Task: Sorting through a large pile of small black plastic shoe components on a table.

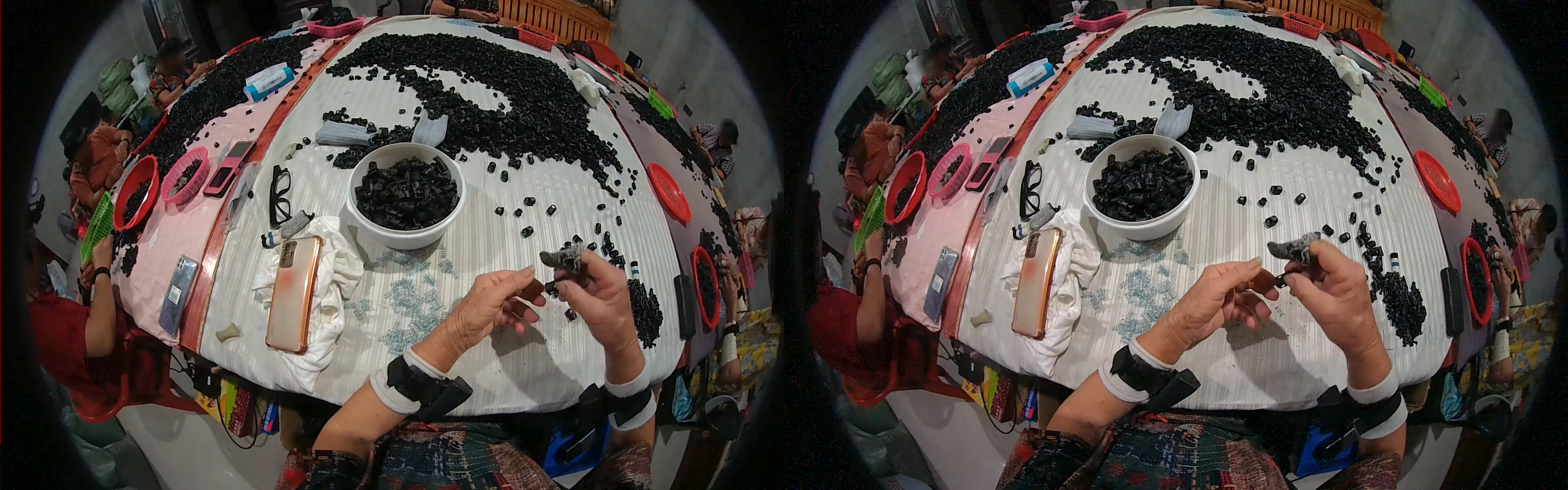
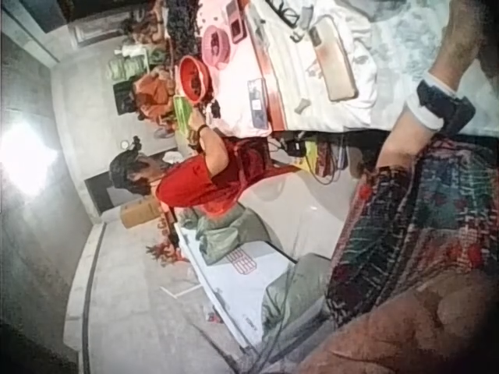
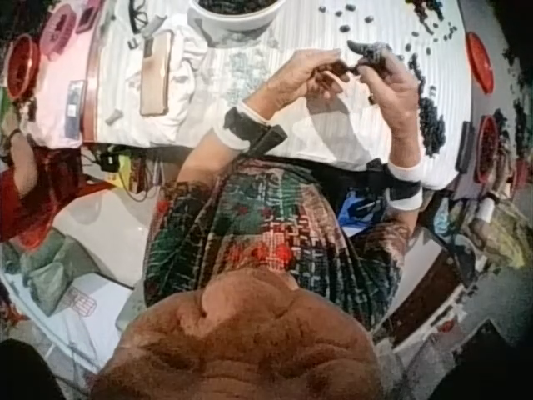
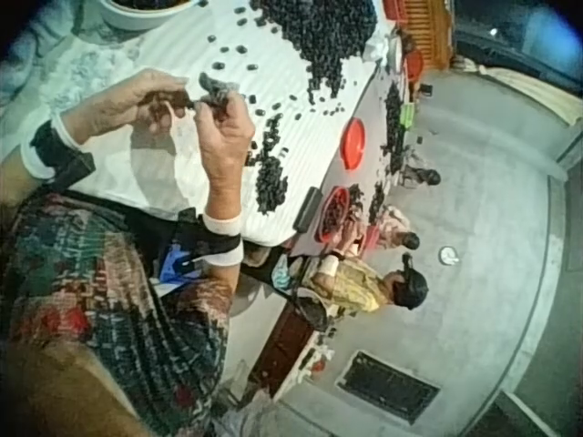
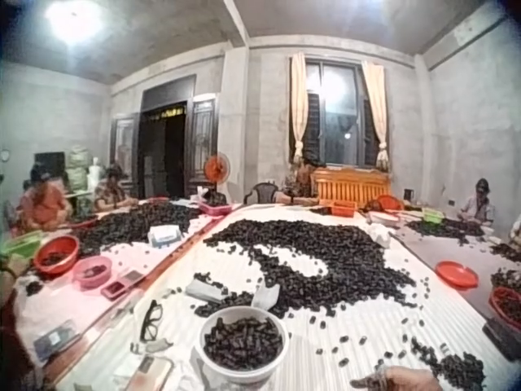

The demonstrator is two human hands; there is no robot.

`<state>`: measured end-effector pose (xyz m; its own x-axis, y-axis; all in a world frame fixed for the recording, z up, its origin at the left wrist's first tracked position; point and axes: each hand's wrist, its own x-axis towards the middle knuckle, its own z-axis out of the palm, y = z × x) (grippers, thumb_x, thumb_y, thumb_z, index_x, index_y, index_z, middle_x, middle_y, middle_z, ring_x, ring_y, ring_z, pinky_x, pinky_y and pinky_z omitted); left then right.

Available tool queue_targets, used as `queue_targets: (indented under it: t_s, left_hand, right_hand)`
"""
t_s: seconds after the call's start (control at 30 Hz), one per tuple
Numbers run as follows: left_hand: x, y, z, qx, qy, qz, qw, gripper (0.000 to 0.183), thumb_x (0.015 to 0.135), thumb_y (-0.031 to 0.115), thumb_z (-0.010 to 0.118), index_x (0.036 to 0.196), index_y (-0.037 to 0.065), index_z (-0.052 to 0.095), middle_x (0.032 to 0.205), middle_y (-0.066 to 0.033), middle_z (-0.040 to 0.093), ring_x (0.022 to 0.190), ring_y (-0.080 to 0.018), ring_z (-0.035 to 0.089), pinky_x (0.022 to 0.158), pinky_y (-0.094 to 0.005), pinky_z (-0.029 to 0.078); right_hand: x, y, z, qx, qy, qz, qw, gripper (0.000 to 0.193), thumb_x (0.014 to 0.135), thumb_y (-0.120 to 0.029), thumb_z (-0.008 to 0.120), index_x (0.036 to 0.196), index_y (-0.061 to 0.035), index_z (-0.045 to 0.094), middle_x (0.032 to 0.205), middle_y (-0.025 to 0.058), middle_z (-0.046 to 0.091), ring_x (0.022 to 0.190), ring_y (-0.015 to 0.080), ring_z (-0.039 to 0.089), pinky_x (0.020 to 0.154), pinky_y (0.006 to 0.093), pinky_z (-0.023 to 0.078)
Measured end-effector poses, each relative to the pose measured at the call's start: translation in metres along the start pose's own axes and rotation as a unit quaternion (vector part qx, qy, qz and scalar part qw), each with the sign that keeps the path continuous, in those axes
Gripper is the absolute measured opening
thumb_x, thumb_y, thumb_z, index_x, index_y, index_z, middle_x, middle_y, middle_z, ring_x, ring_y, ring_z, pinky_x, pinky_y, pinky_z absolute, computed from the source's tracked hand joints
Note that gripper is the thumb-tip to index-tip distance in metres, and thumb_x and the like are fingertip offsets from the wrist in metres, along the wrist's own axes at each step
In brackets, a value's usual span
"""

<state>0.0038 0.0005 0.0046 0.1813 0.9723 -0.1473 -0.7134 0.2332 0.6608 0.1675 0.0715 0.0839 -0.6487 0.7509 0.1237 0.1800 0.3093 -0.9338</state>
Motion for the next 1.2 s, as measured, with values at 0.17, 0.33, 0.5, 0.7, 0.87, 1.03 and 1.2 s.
queue_targets:
  t_s: [0.17,0.33,0.5,0.7,0.87,1.03,1.2]
  left_hand:
    - [0.000,-0.007,-0.005,0.012,0.065,0.012,0.998,0.039,0.091,0.036,0.059,0.099,-0.001,0.061,0.087,-0.0106,0.064,0.069,-0.0165,0.065,0.054,-0.0263,0.054]
    - [0.005,-0.003,0.000,0.028,0.082,0.001,0.996,0.037,0.089,0.037,0.060,0.097,0.001,0.060,0.086,-0.0102,0.063,0.068,-0.0164,0.064,0.057,-0.0285,0.054]
    - [0.001,0.003,0.001,0.016,0.118,0.113,0.986,0.036,0.091,0.036,0.056,0.094,0.000,0.058,0.080,-0.0090,0.061,0.065,-0.0170,0.061,0.052,-0.0304,0.051]
    - [0.003,0.003,-0.009,-0.010,0.163,0.157,0.974,0.028,0.093,0.031,0.053,0.085,0.005,0.059,0.077,-0.0066,0.059,0.063,-0.0143,0.059,0.050,-0.0302,0.049]
    - [0.003,0.005,-0.008,-0.010,0.171,0.177,0.969,0.027,0.093,0.031,0.053,0.082,0.007,0.057,0.075,-0.0048,0.057,0.062,-0.0139,0.057,0.052,-0.0297,0.048]
    - [0.003,0.004,-0.009,-0.019,0.186,0.184,0.965,0.025,0.092,0.030,0.055,0.082,0.007,0.058,0.076,-0.0054,0.056,0.063,-0.0154,0.056,0.051,-0.0308,0.046]
    - [0.003,0.003,-0.013,-0.013,0.158,0.165,0.973,0.023,0.092,0.028,0.055,0.085,0.007,0.059,0.077,-0.0059,0.057,0.062,-0.0153,0.056,0.052,-0.0307,0.047]
  right_hand:
    - [0.036,-0.020,0.010,-0.121,-0.038,-0.025,0.992,0.013,0.081,-0.005,0.060,0.091,0.0035,0.057,0.076,0.0026,0.058,0.067,0.0079,0.054,0.059,0.0219,0.046]
    - [0.089,-0.046,0.045,0.025,-0.049,-0.126,0.991,0.024,0.084,-0.011,0.060,0.101,0.0031,0.050,0.086,0.0116,0.061,0.078,0.0146,0.062,0.064,0.0263,0.050]
    - [0.078,-0.036,0.030,-0.122,0.005,-0.195,0.973,0.034,0.084,-0.012,0.064,0.112,0.0038,0.051,0.100,0.0149,0.061,0.087,0.0175,0.063,0.070,0.0286,0.053]
    - [0.031,-0.003,-0.020,-0.226,0.049,-0.100,0.968,0.016,0.085,-0.011,0.060,0.091,0.0035,0.055,0.076,0.0115,0.063,0.073,0.0170,0.063,0.064,0.0300,0.053]
    - [-0.001,0.039,-0.045,-0.306,0.033,-0.047,0.950,0.009,0.084,-0.003,0.058,0.087,0.0034,0.052,0.075,0.0128,0.060,0.068,0.0174,0.061,0.062,0.0326,0.050]
    - [-0.020,0.058,-0.059,-0.367,0.029,-0.071,0.927,0.015,0.079,0.000,0.061,0.090,0.0041,0.052,0.077,0.0143,0.057,0.067,0.0229,0.059,0.061,0.0330,0.049]
    - [-0.035,0.064,-0.060,-0.328,0.051,-0.053,0.942,0.021,0.075,0.003,0.063,0.093,0.0032,0.052,0.080,0.0154,0.057,0.066,0.0262,0.059,0.060,0.0339,0.050]
